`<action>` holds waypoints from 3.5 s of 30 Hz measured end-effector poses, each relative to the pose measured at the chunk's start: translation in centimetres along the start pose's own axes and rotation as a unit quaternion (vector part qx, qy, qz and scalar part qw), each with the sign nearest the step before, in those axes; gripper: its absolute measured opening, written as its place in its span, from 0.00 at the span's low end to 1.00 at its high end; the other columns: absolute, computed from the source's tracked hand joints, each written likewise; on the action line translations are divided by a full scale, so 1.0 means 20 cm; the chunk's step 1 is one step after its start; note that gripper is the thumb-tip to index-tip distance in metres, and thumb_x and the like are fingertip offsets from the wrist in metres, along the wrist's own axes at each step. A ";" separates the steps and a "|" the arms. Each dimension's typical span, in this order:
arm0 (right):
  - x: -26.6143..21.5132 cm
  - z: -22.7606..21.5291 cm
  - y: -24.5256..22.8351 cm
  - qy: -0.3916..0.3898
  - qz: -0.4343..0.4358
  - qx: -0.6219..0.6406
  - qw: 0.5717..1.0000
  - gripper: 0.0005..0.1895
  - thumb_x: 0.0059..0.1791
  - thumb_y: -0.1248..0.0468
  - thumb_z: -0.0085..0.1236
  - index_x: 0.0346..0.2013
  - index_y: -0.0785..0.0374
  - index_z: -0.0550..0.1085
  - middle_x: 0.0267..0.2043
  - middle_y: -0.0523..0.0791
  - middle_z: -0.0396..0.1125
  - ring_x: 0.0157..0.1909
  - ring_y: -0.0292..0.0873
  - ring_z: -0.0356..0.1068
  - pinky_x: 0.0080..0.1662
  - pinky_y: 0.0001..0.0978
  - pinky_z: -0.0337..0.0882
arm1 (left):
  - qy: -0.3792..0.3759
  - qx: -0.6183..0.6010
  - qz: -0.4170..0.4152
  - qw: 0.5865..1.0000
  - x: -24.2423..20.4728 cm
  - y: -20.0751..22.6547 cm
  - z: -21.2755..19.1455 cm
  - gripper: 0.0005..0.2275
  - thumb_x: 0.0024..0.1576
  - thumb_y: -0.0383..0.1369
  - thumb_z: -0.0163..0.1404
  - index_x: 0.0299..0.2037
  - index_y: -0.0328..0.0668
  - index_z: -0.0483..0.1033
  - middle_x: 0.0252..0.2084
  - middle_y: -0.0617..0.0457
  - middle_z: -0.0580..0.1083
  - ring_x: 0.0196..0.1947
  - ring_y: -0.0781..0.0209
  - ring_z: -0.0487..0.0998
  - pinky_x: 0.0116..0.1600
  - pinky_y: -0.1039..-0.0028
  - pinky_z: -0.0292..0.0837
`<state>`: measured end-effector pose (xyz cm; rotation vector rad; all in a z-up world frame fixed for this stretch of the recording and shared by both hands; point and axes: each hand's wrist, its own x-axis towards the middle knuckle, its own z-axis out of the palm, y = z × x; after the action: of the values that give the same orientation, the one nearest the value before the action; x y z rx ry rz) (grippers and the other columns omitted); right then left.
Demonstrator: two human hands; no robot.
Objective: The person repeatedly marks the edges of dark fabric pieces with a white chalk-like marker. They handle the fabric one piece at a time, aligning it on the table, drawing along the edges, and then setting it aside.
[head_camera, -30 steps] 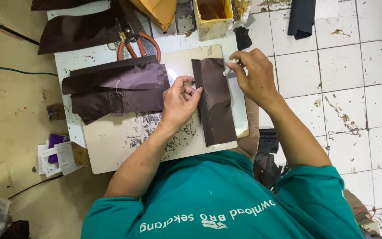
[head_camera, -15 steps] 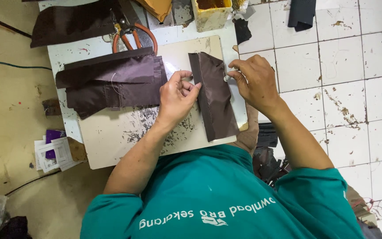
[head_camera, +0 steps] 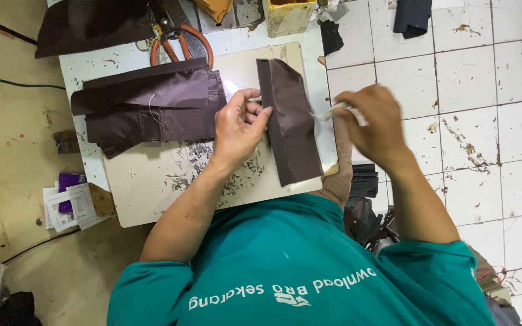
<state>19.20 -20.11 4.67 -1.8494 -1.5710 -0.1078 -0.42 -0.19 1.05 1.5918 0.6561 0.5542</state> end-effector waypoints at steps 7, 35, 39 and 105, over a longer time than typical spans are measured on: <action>0.03 -0.09 -0.08 0.091 0.114 0.120 0.982 0.05 0.58 0.73 0.63 0.48 0.69 0.78 0.36 0.48 0.74 0.37 0.50 0.68 0.45 0.38 0.70 | 0.022 0.004 0.036 0.999 0.05 -0.05 0.00 0.12 0.58 0.22 0.58 0.51 0.30 0.73 0.28 0.43 0.78 0.21 0.62 0.80 0.21 0.76 0.75; -0.10 0.16 -0.05 0.024 0.000 -0.031 0.999 0.04 0.54 0.63 0.66 0.43 0.56 0.79 0.30 0.42 0.72 0.39 0.49 0.70 0.44 0.41 0.68 | 0.022 -0.012 0.071 0.997 0.09 -0.10 0.00 0.10 0.61 0.22 0.56 0.51 0.33 0.74 0.28 0.42 0.77 0.19 0.60 0.79 0.18 0.74 0.78; -0.15 0.15 -0.07 0.022 0.009 -0.018 1.000 0.04 0.55 0.64 0.65 0.44 0.56 0.79 0.30 0.42 0.72 0.39 0.49 0.70 0.45 0.40 0.68 | 0.024 -0.020 0.070 0.997 0.08 -0.09 0.00 0.10 0.61 0.22 0.56 0.51 0.34 0.74 0.28 0.42 0.77 0.19 0.59 0.79 0.18 0.73 0.78; 1.07 0.33 0.48 -0.045 -0.103 -0.189 0.975 0.07 0.58 0.63 0.56 0.44 0.63 0.78 0.37 0.48 0.78 0.41 0.52 0.59 0.44 0.48 0.57 | 0.105 -0.077 -0.110 0.985 -0.40 0.04 -0.03 0.10 0.61 0.32 0.55 0.27 0.38 0.83 0.29 0.46 0.84 0.29 0.61 0.88 0.27 0.77 0.86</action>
<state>30.93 1.16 5.70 -1.9888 -1.9087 -0.4508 -6.51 -5.32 2.13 1.3076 0.9142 0.5971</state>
